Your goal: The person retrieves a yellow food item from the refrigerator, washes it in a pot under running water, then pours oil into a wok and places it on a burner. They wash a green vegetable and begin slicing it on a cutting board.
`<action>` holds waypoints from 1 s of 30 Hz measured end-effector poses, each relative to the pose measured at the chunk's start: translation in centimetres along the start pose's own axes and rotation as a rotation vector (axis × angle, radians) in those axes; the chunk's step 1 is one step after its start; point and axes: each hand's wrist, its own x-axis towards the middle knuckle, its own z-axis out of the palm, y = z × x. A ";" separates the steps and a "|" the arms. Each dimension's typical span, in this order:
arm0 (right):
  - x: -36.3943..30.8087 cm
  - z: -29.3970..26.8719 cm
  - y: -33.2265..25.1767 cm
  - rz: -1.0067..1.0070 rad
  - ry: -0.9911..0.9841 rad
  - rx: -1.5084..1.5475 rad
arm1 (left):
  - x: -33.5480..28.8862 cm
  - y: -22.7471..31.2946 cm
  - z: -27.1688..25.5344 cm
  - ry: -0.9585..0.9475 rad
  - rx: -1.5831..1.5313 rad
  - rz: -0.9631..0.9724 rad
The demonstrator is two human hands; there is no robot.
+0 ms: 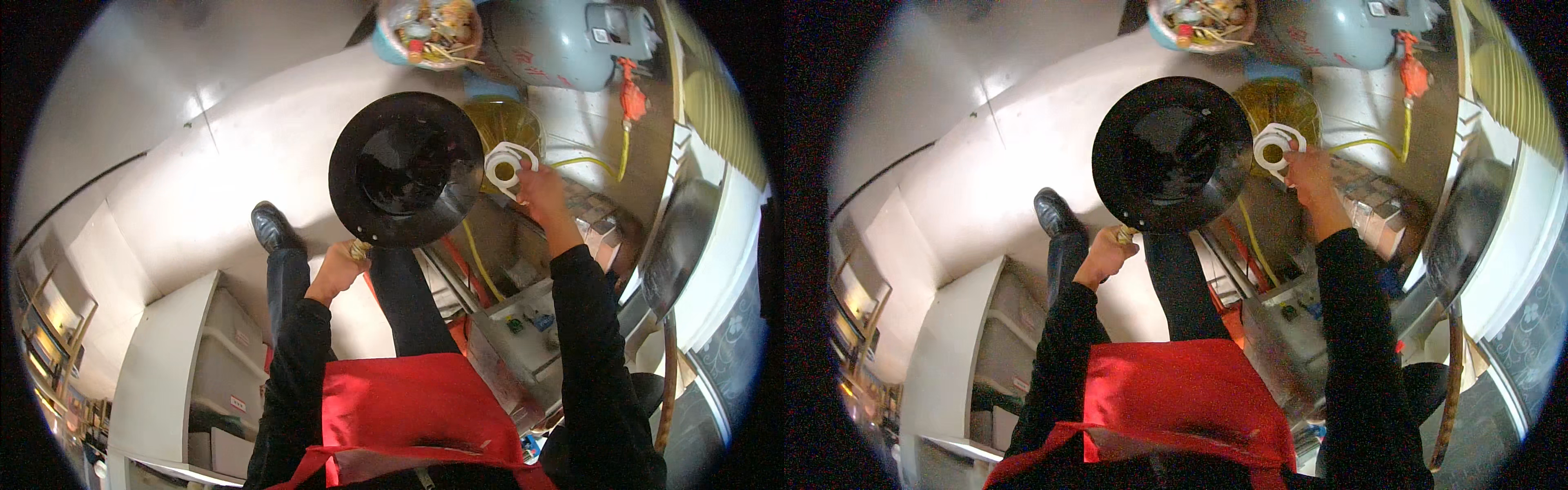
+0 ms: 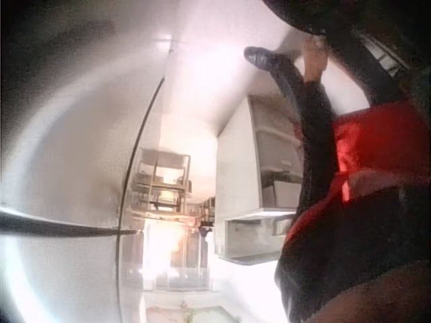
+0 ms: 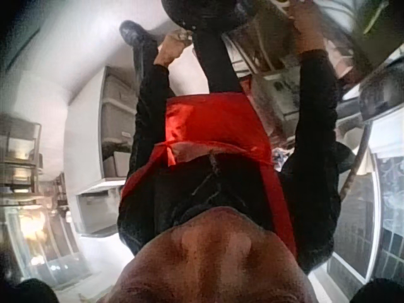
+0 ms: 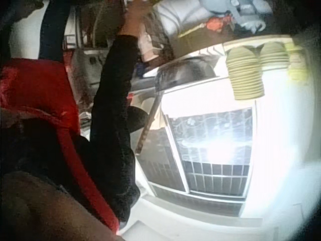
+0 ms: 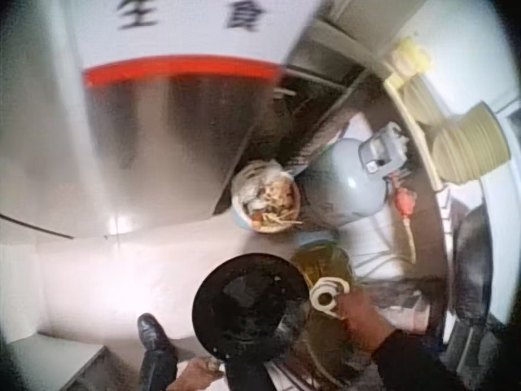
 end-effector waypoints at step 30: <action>12.0 -17.5 -1.6 -0.254 0.361 -0.837 | -13.3 12.2 0.3 0.116 -0.065 -0.269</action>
